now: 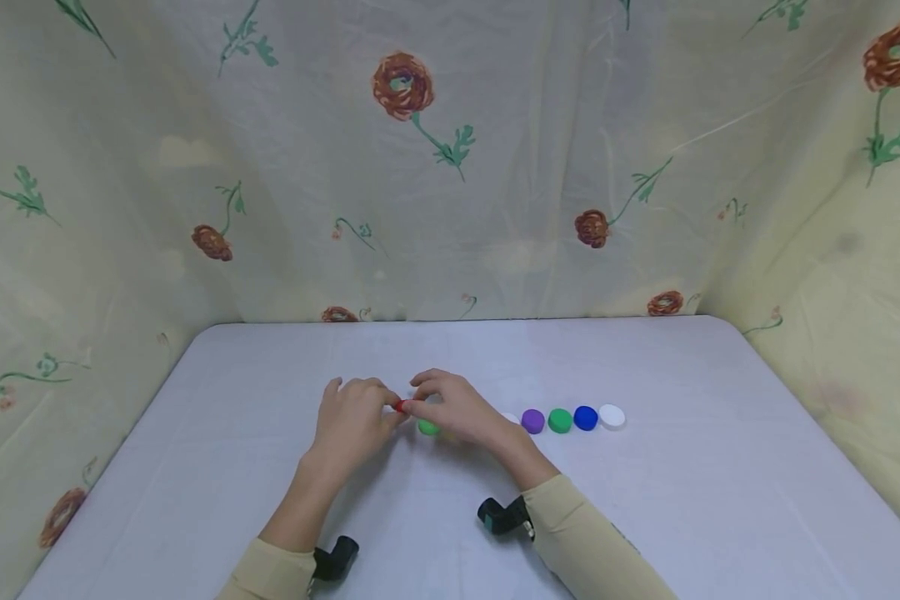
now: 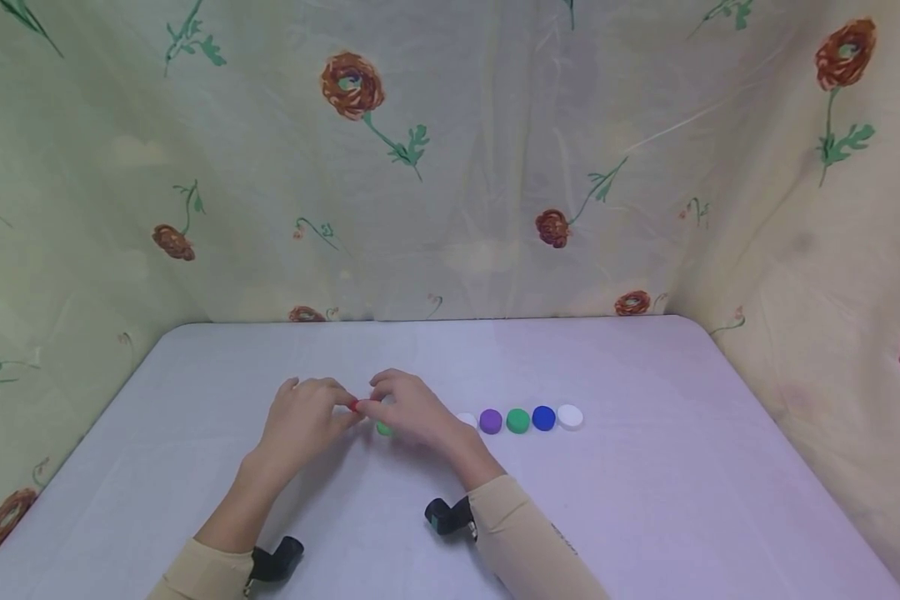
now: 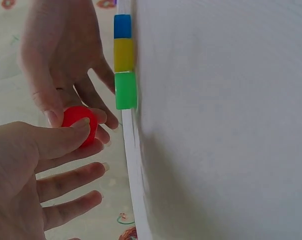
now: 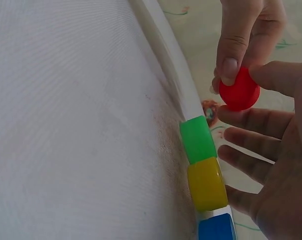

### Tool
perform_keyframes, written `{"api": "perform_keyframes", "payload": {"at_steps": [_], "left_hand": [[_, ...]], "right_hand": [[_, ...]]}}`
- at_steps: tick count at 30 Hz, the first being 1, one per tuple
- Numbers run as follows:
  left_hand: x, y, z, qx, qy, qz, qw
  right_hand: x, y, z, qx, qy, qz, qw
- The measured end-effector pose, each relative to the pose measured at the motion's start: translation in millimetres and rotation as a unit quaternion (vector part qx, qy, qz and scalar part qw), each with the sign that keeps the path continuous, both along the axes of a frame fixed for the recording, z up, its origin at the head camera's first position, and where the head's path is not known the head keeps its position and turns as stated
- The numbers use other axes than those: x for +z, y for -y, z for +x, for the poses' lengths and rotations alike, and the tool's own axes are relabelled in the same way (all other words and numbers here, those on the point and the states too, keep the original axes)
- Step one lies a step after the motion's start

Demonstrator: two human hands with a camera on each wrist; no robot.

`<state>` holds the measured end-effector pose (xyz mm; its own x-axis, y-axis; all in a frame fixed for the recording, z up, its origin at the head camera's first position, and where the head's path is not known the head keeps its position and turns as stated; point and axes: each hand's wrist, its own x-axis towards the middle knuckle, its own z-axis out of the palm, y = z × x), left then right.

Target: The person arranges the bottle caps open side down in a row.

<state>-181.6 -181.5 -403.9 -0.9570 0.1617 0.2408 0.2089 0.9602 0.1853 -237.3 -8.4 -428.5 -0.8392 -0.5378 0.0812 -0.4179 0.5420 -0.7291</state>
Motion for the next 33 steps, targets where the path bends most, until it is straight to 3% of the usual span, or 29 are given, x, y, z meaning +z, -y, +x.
{"api": "perform_keyframes", "payload": {"at_steps": [6,15,33], "left_hand": [[0.5,2.1,-0.5,0.008,0.022,0.021,0.9995],[-0.7,4.5,-1.9,0.013,0.047,0.052,0.9974],[-2.3,4.6,-2.8,0.015,0.068,0.05,0.9963]], "right_hand": [[1.3,-1.4,1.1,-0.005,0.015,-0.014,0.9998],[2.5,-0.1,1.4,-0.008,-0.017,-0.003,0.9998],[1.5,0.9,1.3,-0.022,-0.027,-0.005,0.9994]]}}
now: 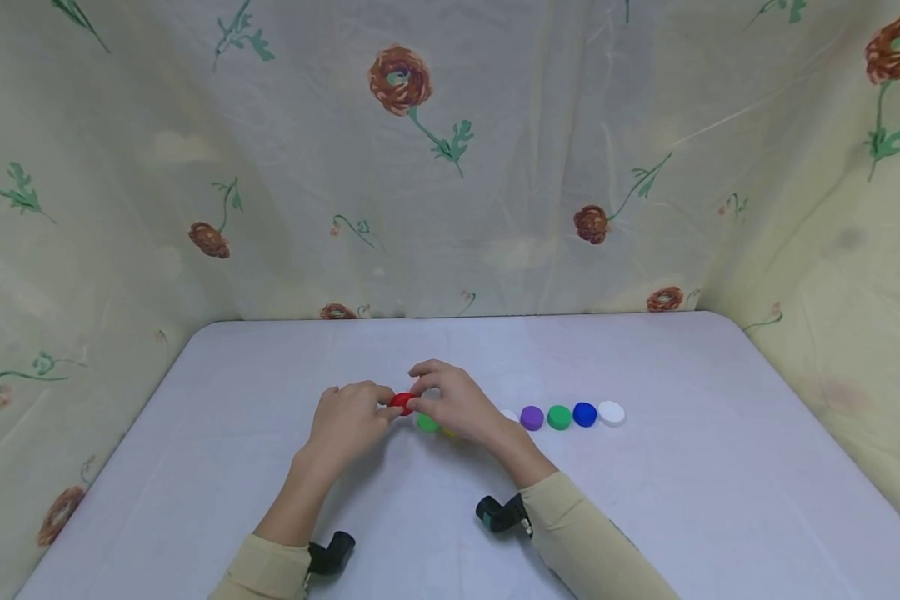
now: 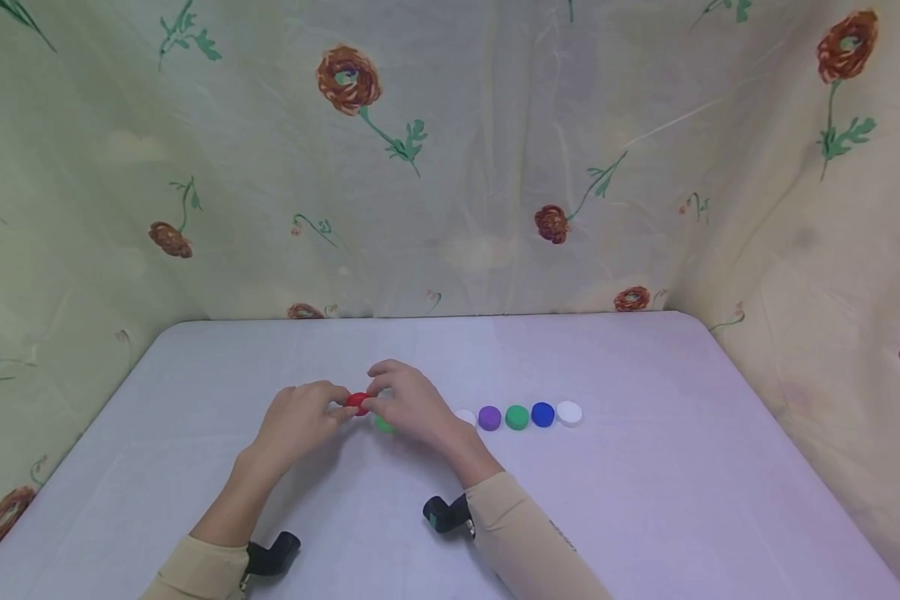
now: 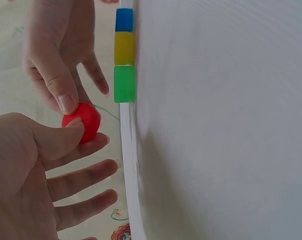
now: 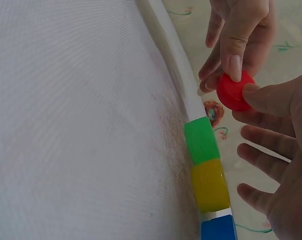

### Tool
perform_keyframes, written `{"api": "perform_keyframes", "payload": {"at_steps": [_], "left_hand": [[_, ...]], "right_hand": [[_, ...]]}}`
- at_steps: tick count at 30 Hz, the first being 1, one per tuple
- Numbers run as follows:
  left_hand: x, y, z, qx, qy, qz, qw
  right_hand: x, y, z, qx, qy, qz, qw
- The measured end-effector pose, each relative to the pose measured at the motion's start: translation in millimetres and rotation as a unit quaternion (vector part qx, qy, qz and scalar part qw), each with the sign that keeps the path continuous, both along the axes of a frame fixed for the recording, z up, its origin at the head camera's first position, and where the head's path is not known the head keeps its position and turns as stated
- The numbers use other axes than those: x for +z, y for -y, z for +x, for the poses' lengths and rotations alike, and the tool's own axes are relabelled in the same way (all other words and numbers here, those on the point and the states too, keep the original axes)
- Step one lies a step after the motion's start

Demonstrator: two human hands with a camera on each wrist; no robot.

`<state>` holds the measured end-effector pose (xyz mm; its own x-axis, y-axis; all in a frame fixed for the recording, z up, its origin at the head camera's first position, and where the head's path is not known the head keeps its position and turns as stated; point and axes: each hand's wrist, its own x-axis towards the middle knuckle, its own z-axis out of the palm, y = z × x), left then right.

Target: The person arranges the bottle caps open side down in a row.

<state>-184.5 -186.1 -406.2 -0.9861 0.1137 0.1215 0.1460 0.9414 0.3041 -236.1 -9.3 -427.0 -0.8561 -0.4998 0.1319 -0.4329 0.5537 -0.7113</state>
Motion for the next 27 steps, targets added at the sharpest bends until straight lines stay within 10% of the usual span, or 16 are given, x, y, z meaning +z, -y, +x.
{"api": "perform_keyframes", "payload": {"at_steps": [27], "left_hand": [[-4.2,-2.7,0.2,-0.026,-0.069,-0.012,0.9972]], "right_hand": [[2.3,-0.9,-0.4,-0.002,0.031,-0.008,0.9995]]}}
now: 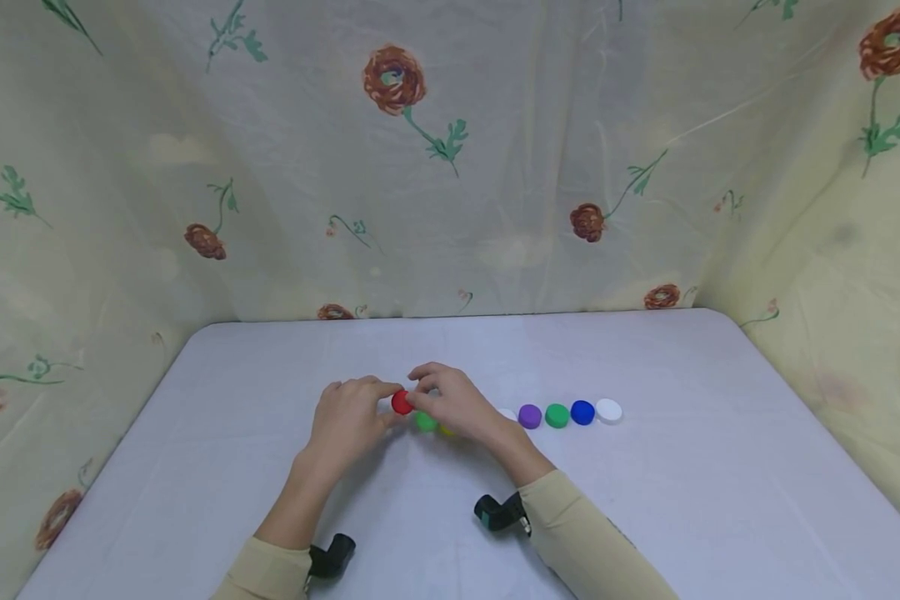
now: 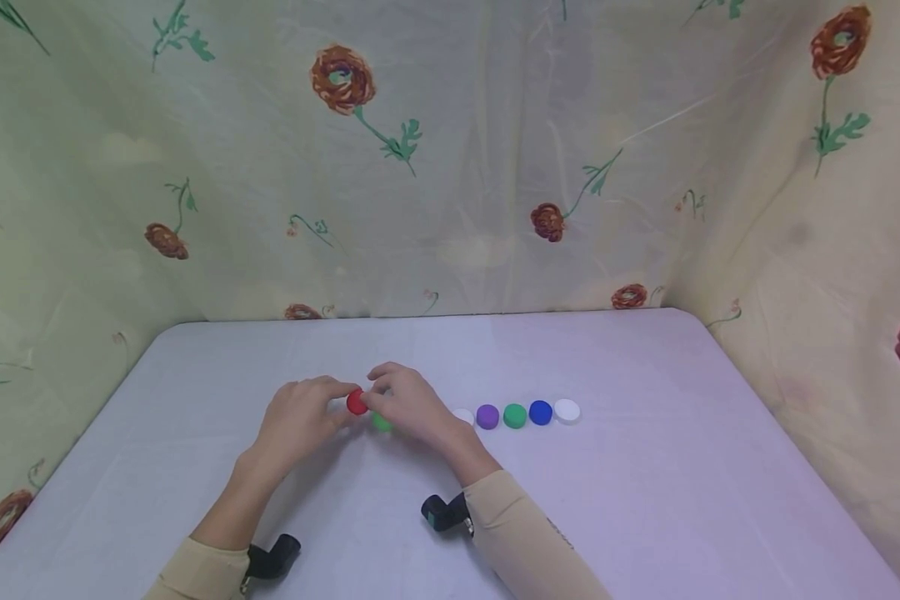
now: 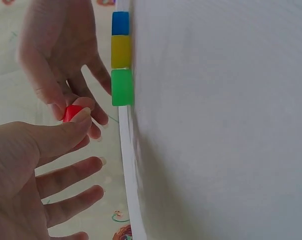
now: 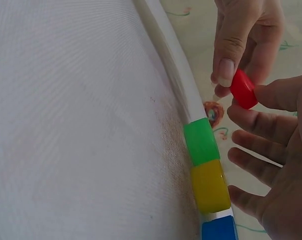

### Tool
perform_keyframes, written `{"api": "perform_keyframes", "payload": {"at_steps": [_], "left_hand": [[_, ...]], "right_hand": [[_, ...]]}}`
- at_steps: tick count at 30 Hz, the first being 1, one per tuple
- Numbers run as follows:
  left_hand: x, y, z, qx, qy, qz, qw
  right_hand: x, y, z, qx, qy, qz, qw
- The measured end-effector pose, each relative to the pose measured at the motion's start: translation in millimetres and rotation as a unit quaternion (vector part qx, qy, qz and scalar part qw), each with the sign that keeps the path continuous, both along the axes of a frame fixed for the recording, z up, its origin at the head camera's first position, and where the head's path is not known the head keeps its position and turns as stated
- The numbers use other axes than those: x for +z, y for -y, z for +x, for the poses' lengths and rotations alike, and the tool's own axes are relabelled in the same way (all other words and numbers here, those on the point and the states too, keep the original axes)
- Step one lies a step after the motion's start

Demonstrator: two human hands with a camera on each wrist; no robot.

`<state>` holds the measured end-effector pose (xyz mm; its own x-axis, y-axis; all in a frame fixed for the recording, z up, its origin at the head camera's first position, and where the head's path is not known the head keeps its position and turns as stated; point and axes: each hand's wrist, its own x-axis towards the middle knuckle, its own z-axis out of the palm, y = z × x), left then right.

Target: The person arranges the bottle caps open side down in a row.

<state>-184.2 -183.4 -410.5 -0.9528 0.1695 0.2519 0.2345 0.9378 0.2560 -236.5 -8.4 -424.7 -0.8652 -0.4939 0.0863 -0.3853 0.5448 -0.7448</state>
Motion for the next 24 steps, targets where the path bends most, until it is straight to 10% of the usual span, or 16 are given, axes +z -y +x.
{"api": "perform_keyframes", "payload": {"at_steps": [24], "left_hand": [[2.8,4.5,0.0,0.005,0.043,0.019,0.9989]], "right_hand": [[-0.4,-0.9,-0.2,0.04,-0.053,0.06,0.996]]}}
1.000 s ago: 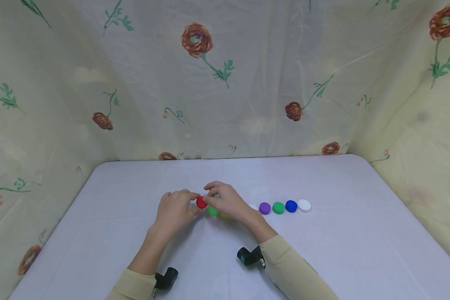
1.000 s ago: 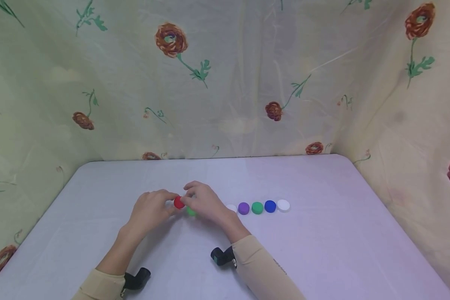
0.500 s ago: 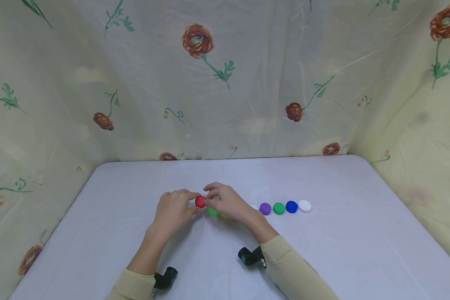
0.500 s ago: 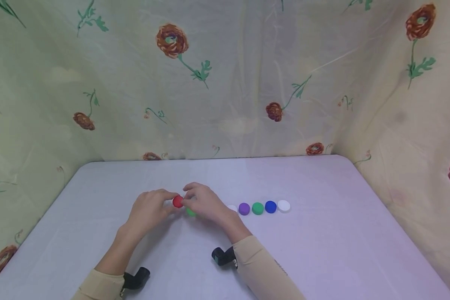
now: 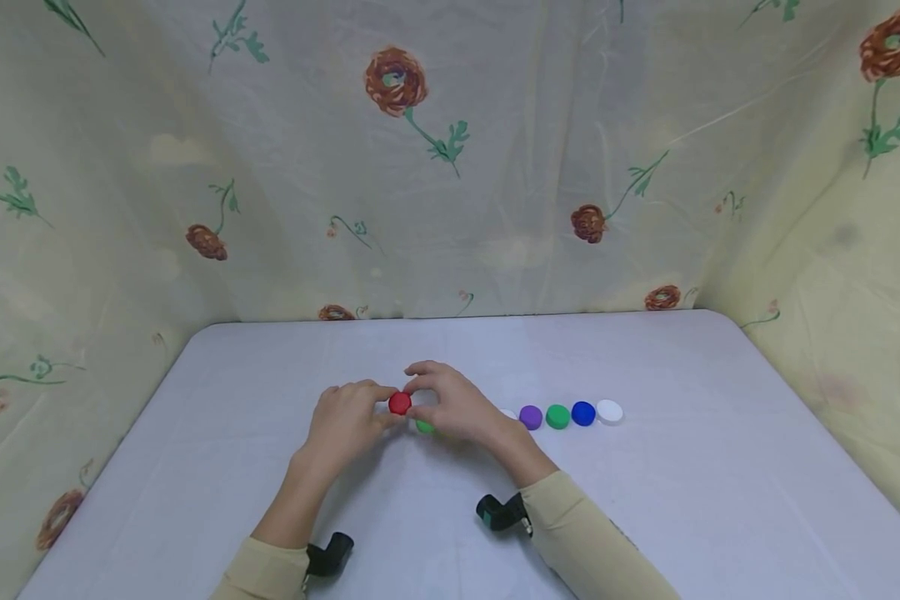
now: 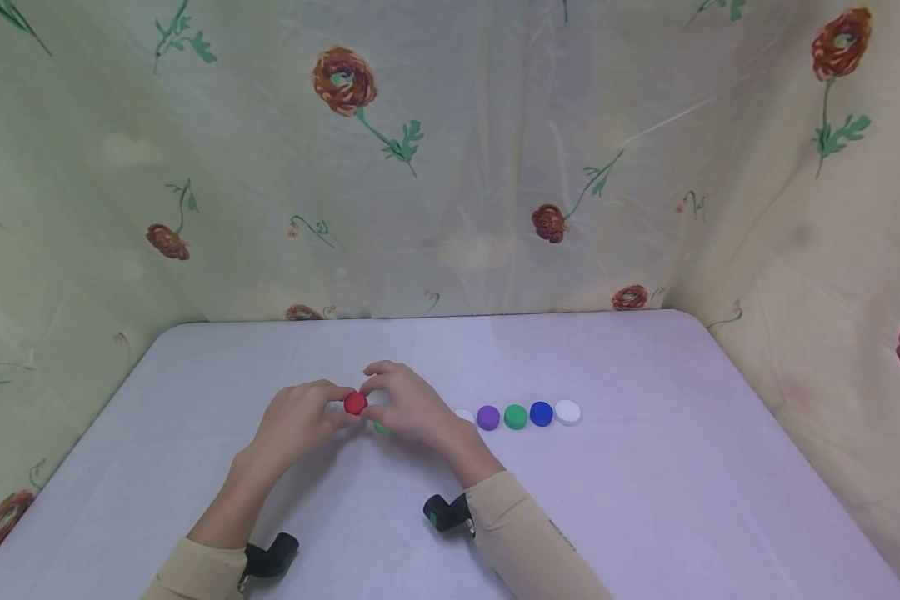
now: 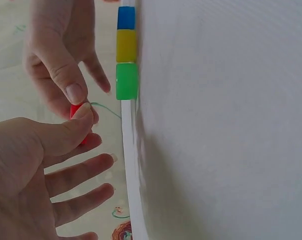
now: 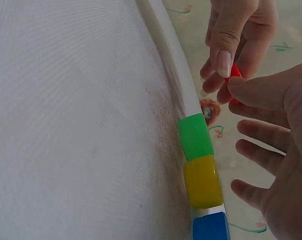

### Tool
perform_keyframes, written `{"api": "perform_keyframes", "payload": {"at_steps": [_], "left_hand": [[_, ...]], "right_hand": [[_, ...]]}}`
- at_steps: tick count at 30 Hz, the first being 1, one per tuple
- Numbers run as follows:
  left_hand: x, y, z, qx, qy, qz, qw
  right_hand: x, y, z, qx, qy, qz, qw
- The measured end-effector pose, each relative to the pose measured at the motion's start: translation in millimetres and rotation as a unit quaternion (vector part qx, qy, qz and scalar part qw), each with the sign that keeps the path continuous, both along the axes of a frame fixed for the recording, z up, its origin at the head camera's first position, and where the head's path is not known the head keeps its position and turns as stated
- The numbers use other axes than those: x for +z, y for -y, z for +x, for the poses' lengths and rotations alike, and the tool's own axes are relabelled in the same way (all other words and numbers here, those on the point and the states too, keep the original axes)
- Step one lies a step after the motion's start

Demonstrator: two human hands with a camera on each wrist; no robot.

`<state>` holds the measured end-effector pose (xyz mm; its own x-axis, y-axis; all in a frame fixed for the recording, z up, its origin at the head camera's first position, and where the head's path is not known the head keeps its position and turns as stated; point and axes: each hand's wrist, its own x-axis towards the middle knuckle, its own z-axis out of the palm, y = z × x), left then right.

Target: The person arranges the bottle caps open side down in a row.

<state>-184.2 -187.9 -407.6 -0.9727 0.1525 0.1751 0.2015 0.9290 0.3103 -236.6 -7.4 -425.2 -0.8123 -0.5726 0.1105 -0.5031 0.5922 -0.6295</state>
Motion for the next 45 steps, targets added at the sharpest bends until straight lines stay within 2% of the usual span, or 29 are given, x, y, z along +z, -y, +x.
{"api": "perform_keyframes", "payload": {"at_steps": [5,9,14,18,29,40,45], "left_hand": [[-0.2,-1.0,-0.8,0.003,-0.002,0.003,1.0],[-0.8,-1.2,-1.3,0.008,-0.016,0.004,0.9998],[-1.1,-1.7,-1.9,0.005,-0.043,0.003,0.9991],[-0.4,-2.3,-1.5,0.005,-0.05,0.001,0.9987],[-5.6,-1.5,-4.2,0.01,-0.034,0.002,0.9994],[-10.9,-1.9,-7.2,0.009,0.009,-0.024,0.9996],[-12.2,-1.8,-6.5,0.017,0.03,-0.008,0.9994]], "right_hand": [[0.1,-1,0.4,0.003,-0.02,0.014,0.9997],[-0.4,-1,0.6,-0.001,-0.03,0.016,0.9994],[0.1,-1,1.3,-0.013,-0.03,0.016,0.9994],[0.9,-1,1.8,-0.021,-0.027,0.021,0.9992],[0.5,2,3.1,-0.023,-0.038,0.045,0.998],[-7.1,4,4.5,-0.015,-0.039,0.048,0.998],[-9.9,4,3.2,-0.009,-0.041,0.06,0.9973]]}}
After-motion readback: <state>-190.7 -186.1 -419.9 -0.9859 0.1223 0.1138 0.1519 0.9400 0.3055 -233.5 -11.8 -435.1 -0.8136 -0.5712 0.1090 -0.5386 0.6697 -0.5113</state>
